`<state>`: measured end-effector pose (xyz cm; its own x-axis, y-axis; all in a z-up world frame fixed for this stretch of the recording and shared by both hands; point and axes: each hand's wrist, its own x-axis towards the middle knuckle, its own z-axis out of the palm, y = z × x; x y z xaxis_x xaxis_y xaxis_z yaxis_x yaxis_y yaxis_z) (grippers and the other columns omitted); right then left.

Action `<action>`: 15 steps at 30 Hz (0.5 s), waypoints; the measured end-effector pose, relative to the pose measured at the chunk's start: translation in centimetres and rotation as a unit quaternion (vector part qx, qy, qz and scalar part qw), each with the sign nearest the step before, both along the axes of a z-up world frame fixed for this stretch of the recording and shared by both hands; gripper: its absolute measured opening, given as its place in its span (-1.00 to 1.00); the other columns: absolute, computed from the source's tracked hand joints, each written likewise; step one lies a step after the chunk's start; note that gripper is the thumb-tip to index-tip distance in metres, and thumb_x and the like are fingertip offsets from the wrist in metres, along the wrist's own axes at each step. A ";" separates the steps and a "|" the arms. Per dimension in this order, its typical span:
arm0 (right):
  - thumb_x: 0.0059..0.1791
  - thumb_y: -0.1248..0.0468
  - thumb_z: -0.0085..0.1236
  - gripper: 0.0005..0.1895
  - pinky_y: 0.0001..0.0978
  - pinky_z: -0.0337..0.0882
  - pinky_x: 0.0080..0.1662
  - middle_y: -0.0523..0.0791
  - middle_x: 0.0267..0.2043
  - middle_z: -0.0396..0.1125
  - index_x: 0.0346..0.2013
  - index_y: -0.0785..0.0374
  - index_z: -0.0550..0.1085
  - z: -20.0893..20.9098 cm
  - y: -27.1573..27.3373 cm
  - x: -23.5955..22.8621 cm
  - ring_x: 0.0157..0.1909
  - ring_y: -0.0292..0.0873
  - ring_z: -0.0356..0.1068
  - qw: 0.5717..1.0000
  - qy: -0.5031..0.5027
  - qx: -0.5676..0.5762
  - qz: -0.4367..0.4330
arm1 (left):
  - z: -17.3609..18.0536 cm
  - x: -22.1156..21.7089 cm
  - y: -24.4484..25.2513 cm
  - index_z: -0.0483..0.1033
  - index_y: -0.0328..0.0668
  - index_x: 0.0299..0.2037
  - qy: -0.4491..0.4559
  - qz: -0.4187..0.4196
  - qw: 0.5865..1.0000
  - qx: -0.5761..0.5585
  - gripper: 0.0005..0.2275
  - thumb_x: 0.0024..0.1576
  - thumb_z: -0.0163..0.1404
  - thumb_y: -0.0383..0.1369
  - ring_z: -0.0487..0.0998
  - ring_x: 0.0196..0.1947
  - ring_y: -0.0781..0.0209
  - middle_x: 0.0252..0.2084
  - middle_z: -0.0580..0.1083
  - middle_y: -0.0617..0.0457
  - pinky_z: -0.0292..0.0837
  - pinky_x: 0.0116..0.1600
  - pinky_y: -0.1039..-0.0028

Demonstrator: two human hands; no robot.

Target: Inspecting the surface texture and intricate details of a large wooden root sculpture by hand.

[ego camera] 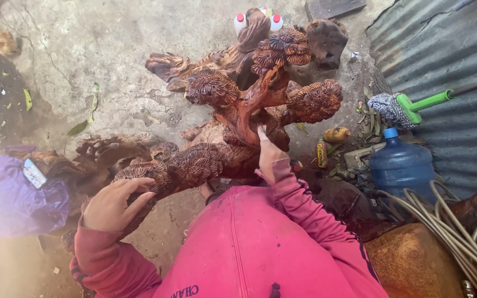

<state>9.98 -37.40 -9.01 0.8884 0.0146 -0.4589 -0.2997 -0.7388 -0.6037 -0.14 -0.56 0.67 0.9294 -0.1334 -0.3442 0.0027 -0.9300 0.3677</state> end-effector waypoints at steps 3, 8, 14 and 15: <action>0.18 0.05 -0.31 -0.42 0.06 0.48 0.08 0.08 0.06 0.47 0.53 -0.35 0.02 1.4 0.7 -0.3 -0.03 0.18 0.53 1.000 0.020 0.001 0.007 | 0.1 0.1 -0.1 0.50 0.30 0.15 -0.006 -0.007 1.000 0.004 -0.68 0.20 -0.02 -0.07 0.64 -0.08 0.04 -0.25 0.65 0.13 0.53 0.03 0.21; 0.17 0.05 -0.28 -0.40 0.05 0.49 0.09 0.12 0.02 0.49 0.53 -0.37 -0.01 3.0 1.3 -0.1 -0.06 0.18 0.55 0.999 0.043 0.008 0.007 | 0.5 0.2 -0.4 0.50 0.26 0.16 -0.010 -0.008 1.000 0.001 -0.67 0.20 -0.03 -0.06 0.64 -0.09 0.05 -0.26 0.65 0.13 0.53 0.02 0.21; 0.16 0.03 -0.32 -0.48 -0.06 0.52 -0.01 0.01 -0.21 0.55 0.44 -0.48 0.10 -7.3 -0.9 4.0 -0.11 0.09 0.57 0.997 -0.016 -0.045 0.055 | 0.0 -0.2 0.2 0.51 0.24 0.15 -0.011 -0.012 1.000 -0.005 -0.68 0.20 -0.01 -0.09 0.64 -0.08 0.05 -0.27 0.65 0.13 0.54 0.02 0.20; 0.17 -0.02 -0.34 -0.54 -0.06 0.52 -0.04 -0.03 -0.12 0.55 0.35 -0.56 0.26 -9.5 -1.8 5.0 -0.05 0.10 0.54 0.993 -0.101 -0.031 0.054 | -0.2 -0.1 0.4 0.51 0.25 0.15 -0.012 -0.016 1.000 -0.006 -0.68 0.20 0.00 -0.09 0.64 -0.07 0.06 -0.26 0.66 0.15 0.53 0.04 0.21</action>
